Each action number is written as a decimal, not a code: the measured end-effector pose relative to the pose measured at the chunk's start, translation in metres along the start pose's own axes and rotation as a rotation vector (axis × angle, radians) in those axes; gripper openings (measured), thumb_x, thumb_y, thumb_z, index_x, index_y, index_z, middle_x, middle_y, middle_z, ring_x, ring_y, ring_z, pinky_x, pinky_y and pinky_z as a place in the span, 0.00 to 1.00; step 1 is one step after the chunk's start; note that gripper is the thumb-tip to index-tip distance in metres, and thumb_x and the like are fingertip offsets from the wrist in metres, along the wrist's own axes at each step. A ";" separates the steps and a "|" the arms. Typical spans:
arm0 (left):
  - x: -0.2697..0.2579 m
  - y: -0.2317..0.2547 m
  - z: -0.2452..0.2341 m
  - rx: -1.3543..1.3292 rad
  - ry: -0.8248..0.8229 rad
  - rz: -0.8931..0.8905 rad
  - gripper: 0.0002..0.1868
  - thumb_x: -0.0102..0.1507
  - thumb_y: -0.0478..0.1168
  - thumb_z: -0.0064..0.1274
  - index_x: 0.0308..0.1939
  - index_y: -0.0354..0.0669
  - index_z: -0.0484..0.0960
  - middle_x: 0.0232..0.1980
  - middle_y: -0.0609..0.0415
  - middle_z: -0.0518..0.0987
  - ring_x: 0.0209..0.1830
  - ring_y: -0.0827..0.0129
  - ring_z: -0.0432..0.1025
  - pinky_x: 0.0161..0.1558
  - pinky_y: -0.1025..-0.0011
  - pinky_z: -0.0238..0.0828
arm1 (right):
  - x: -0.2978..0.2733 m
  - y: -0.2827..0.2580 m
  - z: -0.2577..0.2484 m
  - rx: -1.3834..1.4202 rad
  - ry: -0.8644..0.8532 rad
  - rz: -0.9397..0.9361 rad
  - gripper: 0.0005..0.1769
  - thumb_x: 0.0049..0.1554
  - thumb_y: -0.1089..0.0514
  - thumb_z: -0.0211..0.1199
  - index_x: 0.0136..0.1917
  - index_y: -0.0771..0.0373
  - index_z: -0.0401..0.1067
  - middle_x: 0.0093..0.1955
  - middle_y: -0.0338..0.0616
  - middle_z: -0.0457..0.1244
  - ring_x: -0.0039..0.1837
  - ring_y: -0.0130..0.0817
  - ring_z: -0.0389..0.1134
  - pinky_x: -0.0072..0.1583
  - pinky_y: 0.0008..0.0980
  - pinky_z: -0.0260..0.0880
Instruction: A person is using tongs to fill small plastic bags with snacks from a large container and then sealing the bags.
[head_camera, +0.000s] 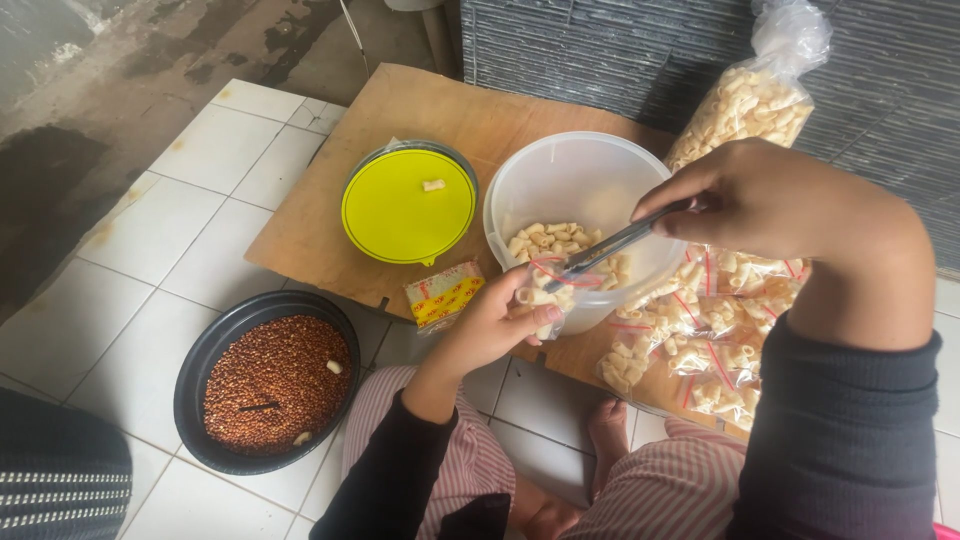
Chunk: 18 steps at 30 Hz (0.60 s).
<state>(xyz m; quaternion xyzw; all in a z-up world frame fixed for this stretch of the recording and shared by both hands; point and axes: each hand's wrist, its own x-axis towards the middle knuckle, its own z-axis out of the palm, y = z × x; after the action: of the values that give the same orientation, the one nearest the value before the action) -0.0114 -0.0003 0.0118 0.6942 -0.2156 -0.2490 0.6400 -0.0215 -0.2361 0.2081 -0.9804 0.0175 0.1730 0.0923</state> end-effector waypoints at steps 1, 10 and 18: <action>0.002 -0.004 0.001 0.001 -0.002 0.000 0.28 0.64 0.43 0.54 0.69 0.46 0.71 0.54 0.57 0.81 0.40 0.75 0.76 0.38 0.76 0.83 | -0.003 -0.006 -0.001 0.002 0.000 0.002 0.20 0.56 0.52 0.61 0.59 0.38 0.84 0.47 0.26 0.78 0.39 0.30 0.72 0.49 0.27 0.66; 0.004 -0.023 -0.004 -0.122 -0.004 0.025 0.24 0.63 0.44 0.57 0.62 0.42 0.75 0.56 0.54 0.81 0.49 0.70 0.78 0.39 0.73 0.84 | -0.026 0.035 -0.007 0.097 0.128 0.054 0.24 0.51 0.51 0.72 0.62 0.34 0.84 0.48 0.26 0.81 0.38 0.30 0.66 0.46 0.30 0.58; 0.001 -0.027 0.006 -0.085 -0.067 0.077 0.25 0.64 0.47 0.56 0.64 0.45 0.75 0.56 0.58 0.81 0.53 0.74 0.76 0.53 0.74 0.74 | -0.036 0.001 0.061 1.078 0.672 0.107 0.03 0.66 0.62 0.63 0.50 0.61 0.77 0.50 0.43 0.73 0.50 0.30 0.74 0.51 0.28 0.76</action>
<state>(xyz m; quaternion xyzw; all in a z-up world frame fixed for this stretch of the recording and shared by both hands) -0.0151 -0.0032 -0.0156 0.6488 -0.2527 -0.2560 0.6705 -0.0760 -0.2253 0.1639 -0.7948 0.1791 -0.1728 0.5534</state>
